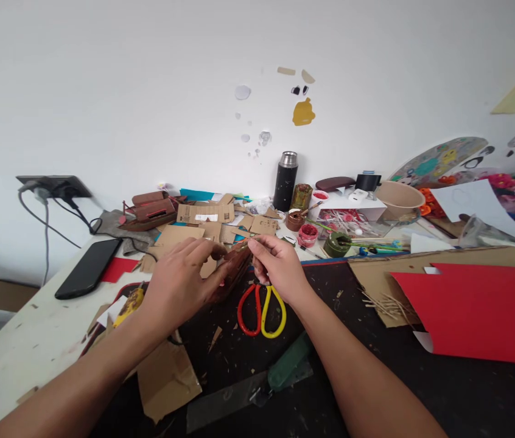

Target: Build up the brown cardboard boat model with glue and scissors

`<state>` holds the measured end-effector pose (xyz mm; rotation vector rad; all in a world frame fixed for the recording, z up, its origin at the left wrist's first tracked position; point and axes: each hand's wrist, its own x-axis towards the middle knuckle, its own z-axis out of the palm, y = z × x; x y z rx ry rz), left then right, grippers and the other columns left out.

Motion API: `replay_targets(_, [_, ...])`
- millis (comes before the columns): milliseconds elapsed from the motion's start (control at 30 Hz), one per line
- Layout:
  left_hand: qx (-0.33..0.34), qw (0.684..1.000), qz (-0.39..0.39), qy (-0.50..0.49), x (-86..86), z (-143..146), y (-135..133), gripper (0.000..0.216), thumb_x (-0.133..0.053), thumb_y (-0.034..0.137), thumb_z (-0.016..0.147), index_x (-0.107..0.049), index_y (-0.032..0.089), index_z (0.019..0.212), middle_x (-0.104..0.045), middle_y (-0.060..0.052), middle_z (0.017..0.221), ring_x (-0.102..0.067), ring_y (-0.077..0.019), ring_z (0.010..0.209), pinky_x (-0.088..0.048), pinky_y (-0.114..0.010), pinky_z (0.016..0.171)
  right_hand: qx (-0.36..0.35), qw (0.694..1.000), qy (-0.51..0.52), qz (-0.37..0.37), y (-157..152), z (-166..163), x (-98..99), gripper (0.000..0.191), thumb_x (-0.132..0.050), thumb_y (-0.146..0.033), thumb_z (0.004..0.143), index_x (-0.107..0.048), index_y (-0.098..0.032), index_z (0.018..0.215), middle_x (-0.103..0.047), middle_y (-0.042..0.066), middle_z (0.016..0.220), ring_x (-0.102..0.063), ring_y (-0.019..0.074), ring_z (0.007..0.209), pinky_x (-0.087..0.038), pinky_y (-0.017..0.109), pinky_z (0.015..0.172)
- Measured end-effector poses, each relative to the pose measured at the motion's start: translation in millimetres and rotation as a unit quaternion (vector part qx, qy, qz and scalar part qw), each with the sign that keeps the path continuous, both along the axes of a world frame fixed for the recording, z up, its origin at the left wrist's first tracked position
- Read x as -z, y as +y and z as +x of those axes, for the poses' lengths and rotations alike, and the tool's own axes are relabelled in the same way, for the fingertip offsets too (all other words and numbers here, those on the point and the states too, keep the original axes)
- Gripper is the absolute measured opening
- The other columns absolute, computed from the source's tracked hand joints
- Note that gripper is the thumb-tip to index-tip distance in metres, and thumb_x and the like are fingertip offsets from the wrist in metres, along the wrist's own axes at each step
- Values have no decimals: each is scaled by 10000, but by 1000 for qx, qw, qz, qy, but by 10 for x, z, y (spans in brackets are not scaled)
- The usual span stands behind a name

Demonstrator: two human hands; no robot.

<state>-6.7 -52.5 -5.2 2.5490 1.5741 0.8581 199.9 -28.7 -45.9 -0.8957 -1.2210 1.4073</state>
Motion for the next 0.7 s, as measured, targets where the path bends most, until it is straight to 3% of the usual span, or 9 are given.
replay_targets(333, [7, 996, 89, 19, 70, 6, 6, 252, -611, 409, 1061, -716, 215, 939, -775, -68, 891, -700, -274, 863, -479, -377, 766, 5, 1000, 6, 8, 0, -16, 23, 419, -755, -600, 895, -673, -189, 908, -520, -88, 510, -435, 81, 376, -289, 209, 364])
replay_targets(700, [-7, 995, 90, 36, 89, 27, -6, 308, -610, 446, 1076, -712, 207, 909, -763, -68, 859, -703, -282, 844, -463, -383, 761, 8, 1000, 7, 9, 0, -20, 40, 432, -769, -612, 888, -674, -191, 882, -512, -85, 511, -437, 81, 378, -283, 213, 364])
